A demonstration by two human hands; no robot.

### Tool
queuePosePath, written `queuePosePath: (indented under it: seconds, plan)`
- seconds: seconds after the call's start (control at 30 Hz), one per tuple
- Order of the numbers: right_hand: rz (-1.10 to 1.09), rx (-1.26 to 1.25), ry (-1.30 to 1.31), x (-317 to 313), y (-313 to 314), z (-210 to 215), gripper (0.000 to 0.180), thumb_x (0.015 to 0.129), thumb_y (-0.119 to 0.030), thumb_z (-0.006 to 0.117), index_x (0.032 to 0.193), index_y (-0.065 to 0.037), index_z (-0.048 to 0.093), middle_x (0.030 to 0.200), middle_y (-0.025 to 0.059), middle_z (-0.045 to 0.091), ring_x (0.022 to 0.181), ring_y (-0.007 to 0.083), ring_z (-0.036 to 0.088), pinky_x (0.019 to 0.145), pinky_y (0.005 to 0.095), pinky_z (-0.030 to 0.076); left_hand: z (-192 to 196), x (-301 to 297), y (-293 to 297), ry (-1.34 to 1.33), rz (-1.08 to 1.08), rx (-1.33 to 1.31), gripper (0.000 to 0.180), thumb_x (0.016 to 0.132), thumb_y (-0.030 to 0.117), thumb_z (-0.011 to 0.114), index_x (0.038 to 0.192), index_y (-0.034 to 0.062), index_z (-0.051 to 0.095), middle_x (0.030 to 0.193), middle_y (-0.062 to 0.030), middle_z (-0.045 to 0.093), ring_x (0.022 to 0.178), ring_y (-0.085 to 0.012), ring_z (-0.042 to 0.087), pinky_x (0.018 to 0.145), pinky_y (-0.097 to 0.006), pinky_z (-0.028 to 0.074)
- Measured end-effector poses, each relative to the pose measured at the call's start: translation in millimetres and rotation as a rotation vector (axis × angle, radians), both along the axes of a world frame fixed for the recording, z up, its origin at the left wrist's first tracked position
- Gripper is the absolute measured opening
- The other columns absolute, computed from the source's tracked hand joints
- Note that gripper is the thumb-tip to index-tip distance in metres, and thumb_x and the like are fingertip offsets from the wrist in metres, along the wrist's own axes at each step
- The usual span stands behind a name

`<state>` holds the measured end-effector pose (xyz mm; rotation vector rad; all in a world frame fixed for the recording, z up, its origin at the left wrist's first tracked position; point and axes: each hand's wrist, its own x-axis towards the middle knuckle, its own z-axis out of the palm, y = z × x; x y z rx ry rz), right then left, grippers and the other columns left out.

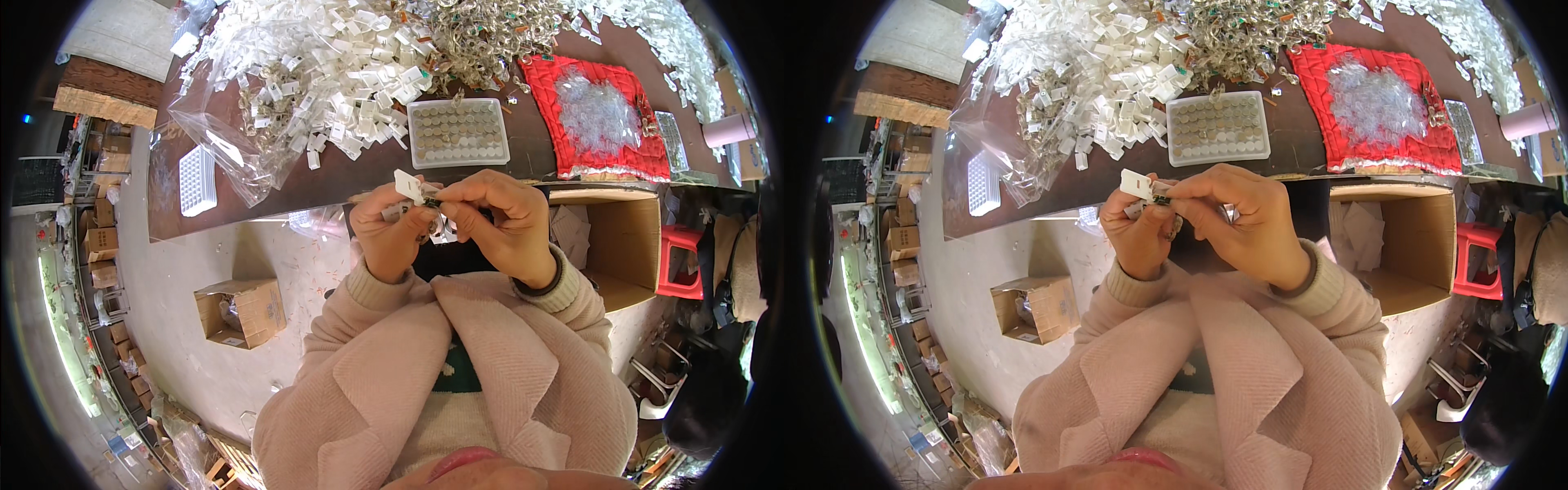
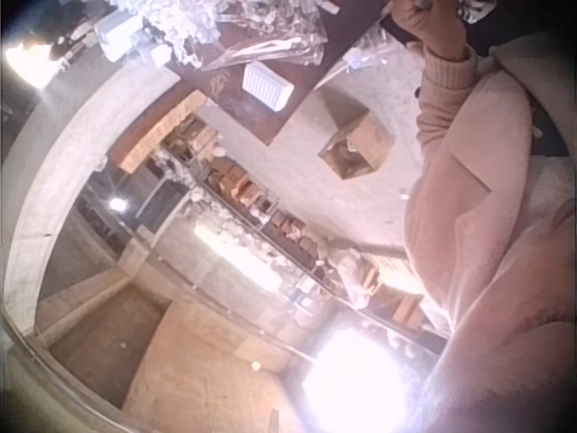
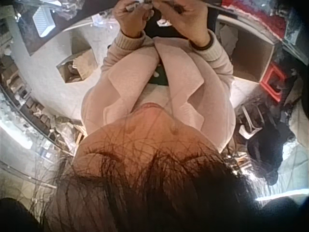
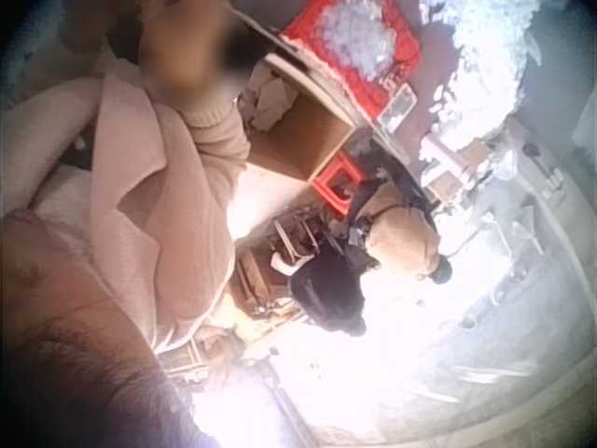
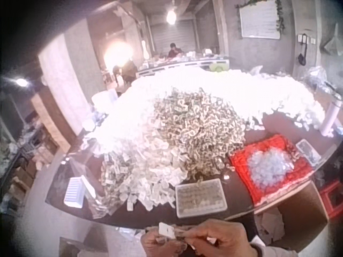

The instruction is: The person repeatedly picks small white plastic housings and metallic components from a table, inserts the metal parts into the housings, and places the assembled units into a white tray. The process is continuous and repetitive throughout the clip.

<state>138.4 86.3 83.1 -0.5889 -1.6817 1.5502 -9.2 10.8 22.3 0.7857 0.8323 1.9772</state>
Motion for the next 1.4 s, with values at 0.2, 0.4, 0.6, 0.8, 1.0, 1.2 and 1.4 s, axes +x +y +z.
queuePosePath:
  seconds: [0.2, 0.4, 0.6, 0.8, 1.0, 1.2, 1.4]
  plan:
    - [-0.041, 0.097, 0.063, -7, -5, -10, 0.018, 0.085, 0.006, 0.07, 0.101, 0.0, 0.072, 0.087, 0.0072, 0.068, 0.065, 0.0093, 0.064, 0.058, 0.021, 0.048, -8, 7, 5, 0.116, 0.189, 0.082, 0.024, 0.088, -0.006, 0.065, 0.11, 0.0024, 0.06, 0.09, -0.0158, 0.07, 0.052, -0.0065, 0.049, 0.046, -0.021, 0.041]
    - [-0.114, 0.005, 0.016, -13, -8, -13, 0.025, 0.082, 0.009, 0.068, 0.105, -0.001, 0.068, 0.087, 0.0057, 0.068, 0.07, 0.0085, 0.063, 0.062, 0.0222, 0.049, -9, 19, 4, 0.114, 0.253, 0.047, 0.021, 0.092, -0.005, 0.064, 0.109, 0.0053, 0.06, 0.077, -0.0069, 0.063, 0.051, -0.0061, 0.047, 0.044, -0.021, 0.037]
    - [-0.149, 0.089, 0.0, -11, -6, -8, 0.022, 0.082, 0.009, 0.067, 0.102, -0.001, 0.065, 0.086, 0.0044, 0.067, 0.071, 0.0068, 0.062, 0.064, 0.0213, 0.049, -12, 14, 5, 0.269, 0.301, 0.072, 0.021, 0.091, -0.005, 0.065, 0.11, 0.0036, 0.059, 0.09, -0.0121, 0.065, 0.061, -0.0078, 0.053, 0.049, -0.021, 0.041]
    - [0.006, -0.303, 0.118, -10, 2, -5, 0.016, 0.084, 0.008, 0.068, 0.095, -0.002, 0.062, 0.085, 0.0022, 0.065, 0.074, 0.0053, 0.061, 0.064, 0.0201, 0.047, -9, 10, 0, 0.072, 0.129, 0.13, 0.021, 0.092, -0.004, 0.066, 0.11, 0.0027, 0.057, 0.11, -0.0194, 0.068, 0.069, -0.0088, 0.06, 0.056, -0.02, 0.046]
    - [0.025, -0.234, 0.056, -17, -7, -16, 0.023, 0.083, 0.006, 0.071, 0.104, -0.003, 0.068, 0.086, 0.003, 0.069, 0.073, 0.0092, 0.062, 0.063, 0.0229, 0.049, -6, 14, -2, -0.228, 0.039, 0.032, 0.017, 0.095, -0.001, 0.062, 0.11, 0.0047, 0.056, 0.094, -0.0106, 0.067, 0.058, -0.0066, 0.048, 0.048, -0.02, 0.038]
    - [-0.148, 0.445, -0.167, -8, 0, -24, 0.027, 0.08, 0.002, 0.073, 0.105, -0.005, 0.072, 0.095, 0.0125, 0.071, 0.084, 0.0266, 0.068, 0.073, 0.0339, 0.055, -4, 7, -7, -0.283, 0.005, -0.211, 0.016, 0.096, 0.003, 0.062, 0.11, 0.0061, 0.056, 0.093, -0.007, 0.067, 0.057, -0.0049, 0.046, 0.047, -0.018, 0.034]
    - [-0.451, 0.62, -0.43, 16, 51, -42, 0.021, 0.084, 0.003, 0.07, 0.103, -0.003, 0.072, 0.097, 0.014, 0.069, 0.085, 0.0262, 0.067, 0.073, 0.0322, 0.053, -12, 0, -7, -0.261, -0.067, -0.305, 0.011, 0.099, 0.015, 0.06, 0.107, 0.0091, 0.054, 0.099, -0.0096, 0.068, 0.054, -0.0039, 0.039, 0.046, -0.016, 0.03]
